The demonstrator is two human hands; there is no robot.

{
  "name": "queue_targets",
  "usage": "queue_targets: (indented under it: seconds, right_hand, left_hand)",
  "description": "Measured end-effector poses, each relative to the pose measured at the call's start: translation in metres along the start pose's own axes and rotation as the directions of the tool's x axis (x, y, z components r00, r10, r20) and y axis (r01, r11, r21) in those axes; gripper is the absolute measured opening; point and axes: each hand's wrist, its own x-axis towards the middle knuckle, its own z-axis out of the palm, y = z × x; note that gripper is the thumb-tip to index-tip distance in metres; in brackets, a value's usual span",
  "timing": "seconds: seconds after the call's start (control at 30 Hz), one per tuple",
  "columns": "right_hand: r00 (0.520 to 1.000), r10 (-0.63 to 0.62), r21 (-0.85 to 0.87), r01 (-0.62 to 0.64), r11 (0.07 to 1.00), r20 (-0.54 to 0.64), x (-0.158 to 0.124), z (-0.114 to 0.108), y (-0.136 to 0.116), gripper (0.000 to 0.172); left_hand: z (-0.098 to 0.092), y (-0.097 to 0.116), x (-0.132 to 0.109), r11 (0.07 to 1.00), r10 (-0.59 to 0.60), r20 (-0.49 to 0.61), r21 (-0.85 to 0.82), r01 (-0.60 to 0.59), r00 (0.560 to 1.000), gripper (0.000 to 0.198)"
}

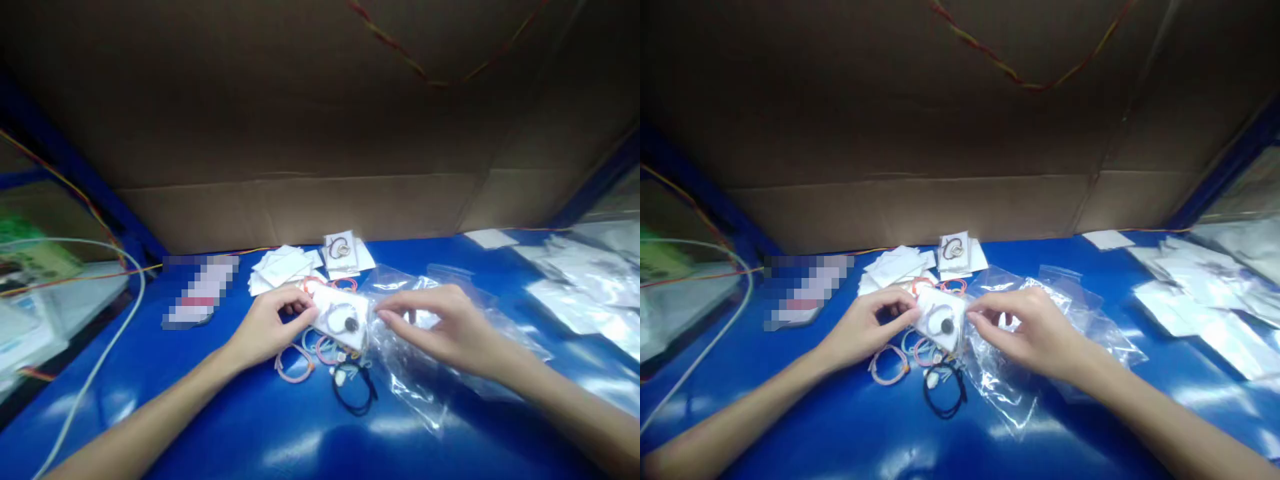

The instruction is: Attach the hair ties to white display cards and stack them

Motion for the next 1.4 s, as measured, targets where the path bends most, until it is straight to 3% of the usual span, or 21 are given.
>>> queue_targets:
  seconds: [0.2,0.43,1.4]
  right_hand:
    - [0.994,0.056,-0.013,-0.055,0.998,0.089,0.0048,-0.0012,0.0009,0.015]
    - [0.991,0.038,-0.016,-0.037,0.999,0.132,0.0048,-0.001,0.0016,0.015]
    - [0.991,0.042,-0.007,-0.041,0.999,0.125,0.0023,-0.0018,-0.0005,0.014]
  left_hand:
    - [-0.0016,-0.0001,-0.0011,1.0,0.015,0.002,0.007,-0.015,1.0,0.015]
    - [-0.0012,-0.002,-0.0005,0.998,0.062,0.003,0.015,-0.062,0.998,0.015]
    - [-0.0016,0.0004,0.0001,0.996,0.077,0.02,0.051,-0.078,0.997,0.015]
